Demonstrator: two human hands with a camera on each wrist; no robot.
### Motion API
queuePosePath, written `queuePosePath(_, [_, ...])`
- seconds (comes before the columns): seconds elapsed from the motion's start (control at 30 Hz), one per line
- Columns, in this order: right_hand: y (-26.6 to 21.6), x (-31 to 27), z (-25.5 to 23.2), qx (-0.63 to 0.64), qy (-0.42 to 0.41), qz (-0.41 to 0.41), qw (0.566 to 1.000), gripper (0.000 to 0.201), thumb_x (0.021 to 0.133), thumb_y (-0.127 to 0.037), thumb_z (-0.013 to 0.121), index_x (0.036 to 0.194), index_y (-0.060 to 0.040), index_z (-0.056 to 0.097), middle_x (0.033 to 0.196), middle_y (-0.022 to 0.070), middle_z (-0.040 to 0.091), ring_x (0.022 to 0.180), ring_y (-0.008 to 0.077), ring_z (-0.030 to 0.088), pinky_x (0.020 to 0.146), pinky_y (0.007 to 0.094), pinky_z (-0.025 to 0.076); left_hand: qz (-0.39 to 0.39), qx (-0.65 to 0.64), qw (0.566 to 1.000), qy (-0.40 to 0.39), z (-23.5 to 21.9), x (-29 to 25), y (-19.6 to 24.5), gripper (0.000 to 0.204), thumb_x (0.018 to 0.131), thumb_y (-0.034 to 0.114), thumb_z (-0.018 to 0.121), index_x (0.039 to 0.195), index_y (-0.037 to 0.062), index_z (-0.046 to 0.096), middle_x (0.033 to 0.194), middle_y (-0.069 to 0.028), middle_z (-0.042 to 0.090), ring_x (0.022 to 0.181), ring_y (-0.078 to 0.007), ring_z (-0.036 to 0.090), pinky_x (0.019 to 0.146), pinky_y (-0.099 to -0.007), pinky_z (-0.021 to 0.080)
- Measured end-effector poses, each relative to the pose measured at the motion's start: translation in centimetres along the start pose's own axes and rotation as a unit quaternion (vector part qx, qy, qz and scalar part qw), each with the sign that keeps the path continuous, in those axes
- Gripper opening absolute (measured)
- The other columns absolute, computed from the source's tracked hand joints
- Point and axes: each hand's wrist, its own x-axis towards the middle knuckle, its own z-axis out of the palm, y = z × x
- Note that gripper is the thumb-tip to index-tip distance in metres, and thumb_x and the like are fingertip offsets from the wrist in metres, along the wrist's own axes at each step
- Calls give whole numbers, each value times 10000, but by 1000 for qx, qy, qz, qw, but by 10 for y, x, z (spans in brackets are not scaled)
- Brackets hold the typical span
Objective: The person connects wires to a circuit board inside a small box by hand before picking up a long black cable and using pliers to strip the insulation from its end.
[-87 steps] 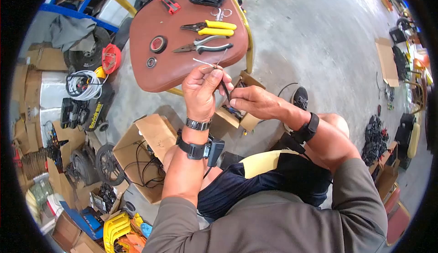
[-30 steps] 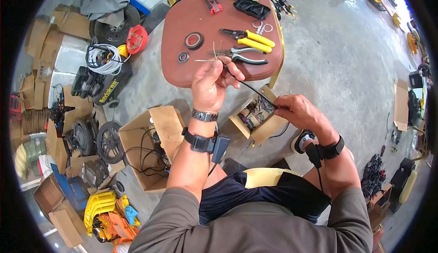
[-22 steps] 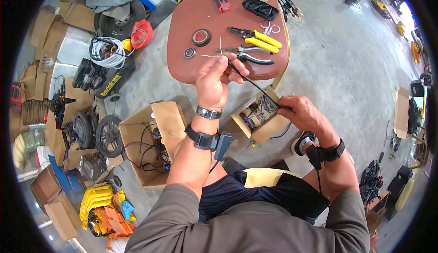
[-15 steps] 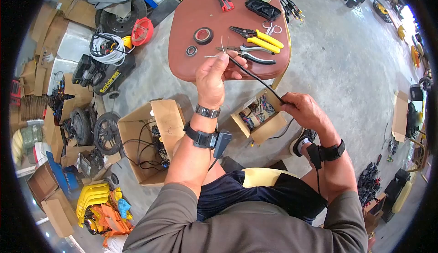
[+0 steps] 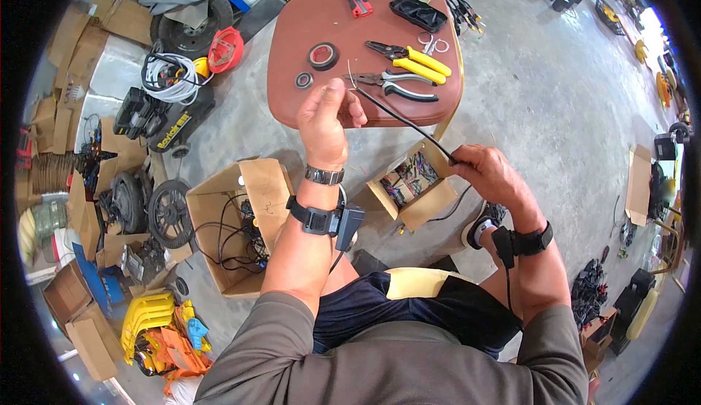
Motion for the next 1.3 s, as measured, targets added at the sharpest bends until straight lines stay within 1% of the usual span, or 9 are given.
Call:
queuePosePath(0.07, [-2,0,-3,7,-3,2,1000,138,896,-86,645,990,14,654,879,160,672,835,329,655,755,384,513,-2,-21,1000,-8,1,0,1,294,996,292,604,857,35,627,673,-68,624,554,-155,590,507,-269,455])
queuePosePath(0.37, [1,-4,-31,94,-64,160,981,175,948,-81,590,1081,-18,684,822,27,612,810,104,562,721,288,482,44,86,995,-17,2,-2,-2,340,1003,326,588,841,27,606,669,-80,599,573,-180,579,515,-287,455])
queuePosePath(0.47, [14,-7,-34,122,-28,132,983,202,952,-130,590,1121,-47,664,792,0,585,748,94,529,657,276,451,53,100,994,-13,2,-2,-3,329,996,306,606,837,18,625,653,-63,586,561,-160,565,501,-273,443])
queuePosePath(0.6, [28,-10,-40,173,66,78,980,144,954,-122,604,1067,-39,638,805,-11,583,765,92,523,651,274,445,39,161,986,-20,0,0,1,297,986,266,637,827,16,654,642,-7,578,551,-84,513,495,-233,403])
queuePosePath(0.63, [26,-11,-45,154,91,115,977,114,951,-119,619,1033,-41,632,811,-15,586,770,92,519,663,274,447,32,186,982,-25,-2,0,2,285,984,255,646,825,18,661,644,13,580,551,-57,493,498,-218,390])
queuePosePath(0.83, [22,-18,-61,68,220,79,970,108,944,-115,632,1009,-29,637,847,36,625,826,130,561,760,306,477,98,295,949,-45,1,0,1,179,928,155,724,846,-3,701,670,77,555,603,-15,429,515,-205,335])
queuePosePath(0.9, [24,-20,-63,45,256,50,964,113,944,-113,626,1016,-27,638,869,58,641,840,153,578,773,314,476,73,279,955,-65,6,-1,4,163,912,141,741,852,-6,704,672,79,558,611,-14,437,520,-201,337])
queuePosePath(1.13, [27,-26,-72,42,299,66,951,141,966,-149,608,1027,-26,639,865,106,639,815,201,587,756,342,482,-38,202,968,-145,-1,-6,8,150,917,145,730,873,2,719,618,58,546,529,-17,421,465,-203,296])
queuePosePath(1.3, [34,-24,-69,25,269,72,960,178,985,-188,580,1022,-23,634,821,110,627,782,235,595,719,370,488,-54,135,977,-156,-1,-8,4,197,934,179,707,863,-5,705,578,29,530,473,-43,402,436,-213,275])
